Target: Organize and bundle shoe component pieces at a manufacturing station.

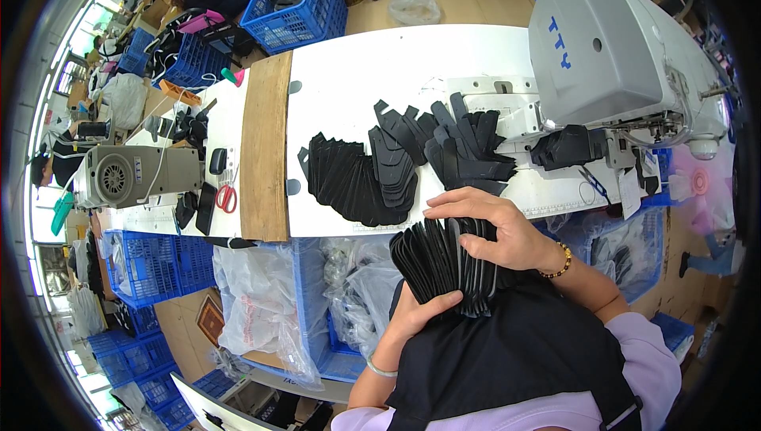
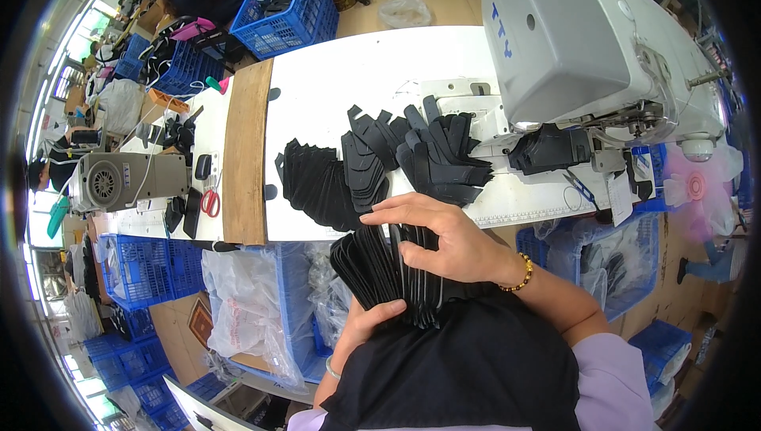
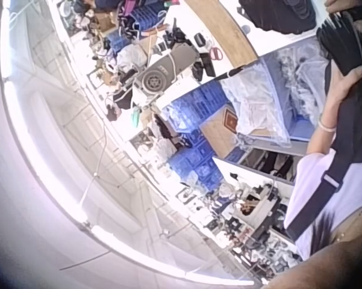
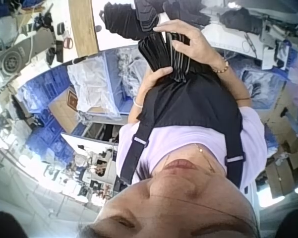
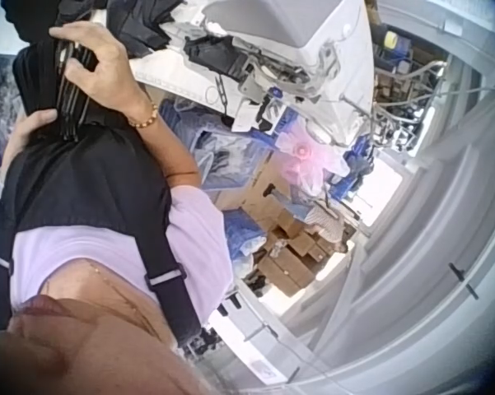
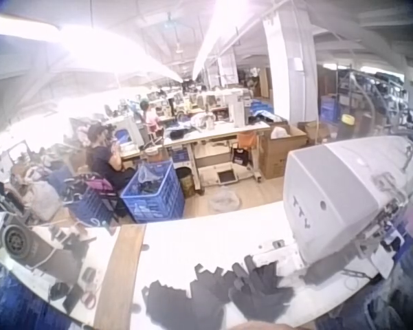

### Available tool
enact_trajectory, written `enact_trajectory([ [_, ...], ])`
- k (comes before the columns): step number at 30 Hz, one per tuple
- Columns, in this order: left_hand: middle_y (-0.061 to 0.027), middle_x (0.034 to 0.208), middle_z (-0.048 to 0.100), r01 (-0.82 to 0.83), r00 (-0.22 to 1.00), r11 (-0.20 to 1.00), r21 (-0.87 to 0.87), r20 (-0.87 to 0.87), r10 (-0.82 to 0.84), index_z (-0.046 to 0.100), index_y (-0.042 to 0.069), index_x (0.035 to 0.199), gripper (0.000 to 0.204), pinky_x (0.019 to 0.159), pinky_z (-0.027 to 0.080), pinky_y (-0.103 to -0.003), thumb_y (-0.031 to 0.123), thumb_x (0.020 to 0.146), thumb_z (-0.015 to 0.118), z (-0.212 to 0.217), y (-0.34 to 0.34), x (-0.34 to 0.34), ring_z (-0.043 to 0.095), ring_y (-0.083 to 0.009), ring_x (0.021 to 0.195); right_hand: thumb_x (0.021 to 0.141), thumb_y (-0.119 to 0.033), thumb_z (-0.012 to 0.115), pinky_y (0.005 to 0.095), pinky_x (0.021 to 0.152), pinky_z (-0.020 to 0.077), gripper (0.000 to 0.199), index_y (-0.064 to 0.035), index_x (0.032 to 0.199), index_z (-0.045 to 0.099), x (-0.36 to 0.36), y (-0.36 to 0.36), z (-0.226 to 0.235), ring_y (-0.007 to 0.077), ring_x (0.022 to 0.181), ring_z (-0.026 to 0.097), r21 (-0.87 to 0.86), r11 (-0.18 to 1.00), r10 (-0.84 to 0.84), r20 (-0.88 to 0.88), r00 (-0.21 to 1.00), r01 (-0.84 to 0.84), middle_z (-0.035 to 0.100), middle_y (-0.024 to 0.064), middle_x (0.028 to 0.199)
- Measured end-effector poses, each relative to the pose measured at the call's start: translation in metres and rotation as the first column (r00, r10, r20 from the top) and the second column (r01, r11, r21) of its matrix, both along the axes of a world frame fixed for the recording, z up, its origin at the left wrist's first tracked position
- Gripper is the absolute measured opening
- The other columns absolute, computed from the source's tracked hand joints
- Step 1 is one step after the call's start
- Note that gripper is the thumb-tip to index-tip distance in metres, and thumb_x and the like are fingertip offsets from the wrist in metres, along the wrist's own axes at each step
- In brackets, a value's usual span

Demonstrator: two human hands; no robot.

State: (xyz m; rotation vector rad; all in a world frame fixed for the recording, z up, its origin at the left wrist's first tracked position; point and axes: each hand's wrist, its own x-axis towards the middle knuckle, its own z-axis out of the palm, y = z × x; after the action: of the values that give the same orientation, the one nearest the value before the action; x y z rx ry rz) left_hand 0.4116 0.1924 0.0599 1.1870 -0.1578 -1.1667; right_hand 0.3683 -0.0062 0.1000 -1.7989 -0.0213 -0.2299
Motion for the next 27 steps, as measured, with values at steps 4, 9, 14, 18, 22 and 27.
enact_trajectory([
  [4,-0.0101,0.105,0.058,0.027,0.999,1.0,0.009,-0.019,-0.027,0.049,-0.004,0.113,0.051,0.085,0.043,-0.03,0.014,0.07,0.071,-0.0013,-0.0017,0.0014,0.055,-0.0174,0.096,0.073,-0.001,0.054,0.0355,0.097,0.0402,0.04,-0.0046,0.112,0.059,-0.0026,0.0007,-0.0018,0.0247,0.11,0.053,-0.026,0.999,-0.036,-0.001,0.999,0.036,0.057,0.012,0.114],
  [9,-0.0105,0.106,0.057,0.004,0.999,1.0,0.006,-0.043,-0.004,0.049,-0.005,0.113,0.052,0.085,0.043,-0.03,0.014,0.07,0.071,-0.0024,0.0011,-0.001,0.055,-0.0177,0.097,0.072,0.0,0.054,0.0347,0.094,0.0424,0.04,-0.0041,0.111,0.06,-0.0026,0.0036,-0.0023,0.0246,0.107,0.055,-0.032,0.998,-0.048,0.028,0.998,0.048,0.059,0.0116,0.11],
  [14,-0.0105,0.107,0.057,-0.008,0.998,1.0,-0.008,-0.059,0.007,0.048,-0.005,0.115,0.053,0.087,0.043,-0.03,0.015,0.071,0.07,-0.0004,-0.0015,-0.0006,0.055,-0.0176,0.098,0.072,0.0,0.056,0.0337,0.092,0.0436,0.038,-0.0031,0.109,0.06,-0.0031,0.0033,-0.0021,0.0241,0.104,0.056,-0.088,0.993,-0.076,0.044,0.996,0.08,0.06,0.011,0.107],
  [18,-0.0104,0.11,0.056,0.002,0.997,1.0,-0.007,-0.074,-0.002,0.045,-0.004,0.118,0.057,0.088,0.042,-0.03,0.015,0.071,0.071,0.0001,-0.0011,-0.0017,0.054,-0.0172,0.1,0.071,-0.002,0.057,0.0342,0.09,0.0426,0.037,-0.0026,0.107,0.052,-0.0049,0.002,-0.0006,0.0231,0.104,0.055,-0.06,0.996,-0.074,-0.021,0.997,0.073,0.058,0.0116,0.111],
  [22,-0.0104,0.111,0.055,0.04,0.999,0.999,0.006,-0.031,-0.04,0.044,-0.004,0.12,0.059,0.089,0.042,-0.03,0.017,0.072,0.072,-0.0006,-0.0002,-0.0013,0.054,-0.0171,0.101,0.076,-0.008,0.067,0.0321,0.085,0.0434,0.036,-0.0049,0.103,0.044,0.0,0.004,-0.0001,0.0179,0.101,0.055,0.022,0.999,-0.034,-0.108,0.994,0.036,0.057,0.0112,0.108],
  [27,-0.0104,0.11,0.056,0.07,0.997,0.997,0.021,0.033,-0.07,0.044,-0.004,0.119,0.06,0.089,0.042,-0.03,0.018,0.072,0.073,0.0018,-0.0011,0.0,0.053,-0.0171,0.102,0.077,-0.015,0.071,0.0305,0.083,0.0424,0.037,-0.0054,0.1,0.044,0.0007,0.0033,-0.0047,0.0145,0.095,0.054,0.063,0.997,-0.042,-0.083,0.996,0.047,0.056,0.0099,0.101],
])
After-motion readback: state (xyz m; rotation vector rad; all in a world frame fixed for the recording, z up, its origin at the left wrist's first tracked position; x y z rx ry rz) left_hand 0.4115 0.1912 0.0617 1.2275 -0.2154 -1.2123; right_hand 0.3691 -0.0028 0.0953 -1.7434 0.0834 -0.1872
